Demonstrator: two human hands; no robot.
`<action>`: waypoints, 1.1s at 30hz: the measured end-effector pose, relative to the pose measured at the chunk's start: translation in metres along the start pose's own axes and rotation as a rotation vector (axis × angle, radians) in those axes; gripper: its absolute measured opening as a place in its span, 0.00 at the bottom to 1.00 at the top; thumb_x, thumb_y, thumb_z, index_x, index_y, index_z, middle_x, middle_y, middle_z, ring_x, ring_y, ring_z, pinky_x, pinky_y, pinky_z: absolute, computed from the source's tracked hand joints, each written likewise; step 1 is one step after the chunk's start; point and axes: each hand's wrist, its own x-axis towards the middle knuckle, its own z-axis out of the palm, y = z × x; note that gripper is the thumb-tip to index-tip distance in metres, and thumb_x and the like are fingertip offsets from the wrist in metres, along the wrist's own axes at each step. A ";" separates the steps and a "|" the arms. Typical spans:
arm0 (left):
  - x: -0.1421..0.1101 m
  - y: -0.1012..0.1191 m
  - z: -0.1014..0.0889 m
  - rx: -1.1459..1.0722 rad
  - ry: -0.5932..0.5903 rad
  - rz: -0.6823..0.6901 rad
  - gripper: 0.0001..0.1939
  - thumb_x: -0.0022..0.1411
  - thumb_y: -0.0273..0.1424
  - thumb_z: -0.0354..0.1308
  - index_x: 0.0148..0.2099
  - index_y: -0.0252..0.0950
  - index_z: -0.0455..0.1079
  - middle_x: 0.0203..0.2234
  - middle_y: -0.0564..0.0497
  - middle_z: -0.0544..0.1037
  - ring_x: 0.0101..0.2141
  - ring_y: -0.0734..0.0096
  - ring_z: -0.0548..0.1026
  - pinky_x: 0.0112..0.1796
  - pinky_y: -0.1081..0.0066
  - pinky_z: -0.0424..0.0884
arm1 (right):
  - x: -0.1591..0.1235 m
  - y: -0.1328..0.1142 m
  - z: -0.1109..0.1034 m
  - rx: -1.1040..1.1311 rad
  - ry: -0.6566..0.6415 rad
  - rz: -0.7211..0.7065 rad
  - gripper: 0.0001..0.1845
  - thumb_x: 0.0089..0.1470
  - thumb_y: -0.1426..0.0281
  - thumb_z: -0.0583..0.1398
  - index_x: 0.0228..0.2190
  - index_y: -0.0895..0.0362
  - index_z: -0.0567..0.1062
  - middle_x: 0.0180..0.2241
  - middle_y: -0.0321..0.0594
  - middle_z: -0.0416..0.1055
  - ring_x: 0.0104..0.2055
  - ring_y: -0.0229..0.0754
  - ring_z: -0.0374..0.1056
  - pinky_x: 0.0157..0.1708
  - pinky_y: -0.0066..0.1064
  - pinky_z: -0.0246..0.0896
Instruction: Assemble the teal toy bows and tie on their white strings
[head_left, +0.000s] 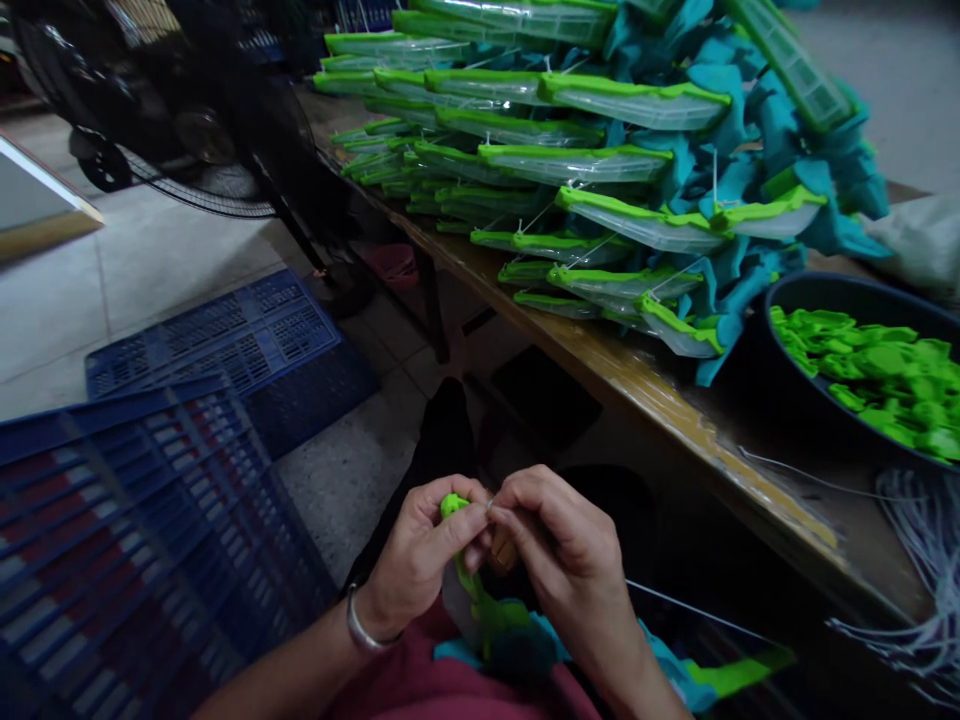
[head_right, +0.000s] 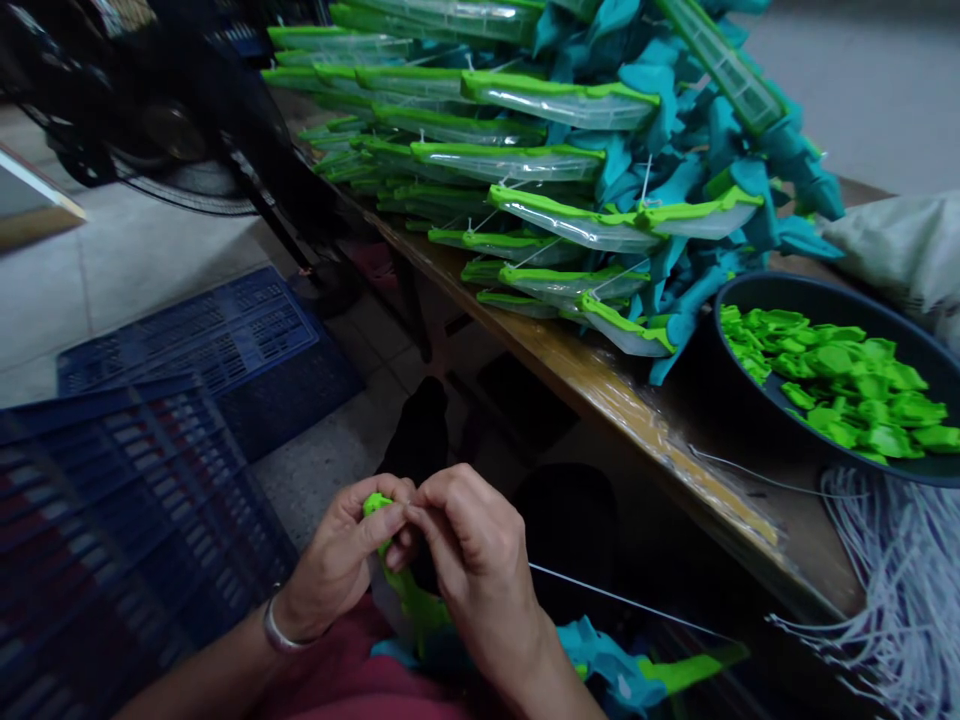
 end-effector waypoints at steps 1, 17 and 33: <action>0.000 0.000 0.000 -0.015 0.000 -0.002 0.14 0.61 0.40 0.66 0.32 0.34 0.73 0.21 0.54 0.72 0.20 0.78 0.67 0.23 0.76 0.63 | -0.001 0.000 0.001 -0.015 -0.006 -0.033 0.07 0.65 0.79 0.58 0.36 0.57 0.73 0.33 0.37 0.69 0.32 0.34 0.68 0.32 0.25 0.64; 0.005 0.002 0.006 -0.193 -0.009 -0.071 0.19 0.57 0.40 0.71 0.27 0.34 0.67 0.17 0.58 0.65 0.18 0.81 0.61 0.20 0.79 0.57 | -0.014 -0.001 0.015 -0.056 0.050 -0.008 0.06 0.67 0.77 0.53 0.38 0.56 0.68 0.35 0.37 0.70 0.32 0.34 0.69 0.31 0.26 0.64; 0.006 0.000 0.003 -0.180 0.012 -0.082 0.16 0.58 0.38 0.69 0.28 0.33 0.70 0.18 0.57 0.67 0.18 0.81 0.63 0.21 0.79 0.58 | -0.003 -0.005 0.007 -0.079 -0.022 -0.045 0.06 0.65 0.77 0.59 0.40 0.56 0.75 0.31 0.36 0.71 0.32 0.36 0.68 0.32 0.27 0.65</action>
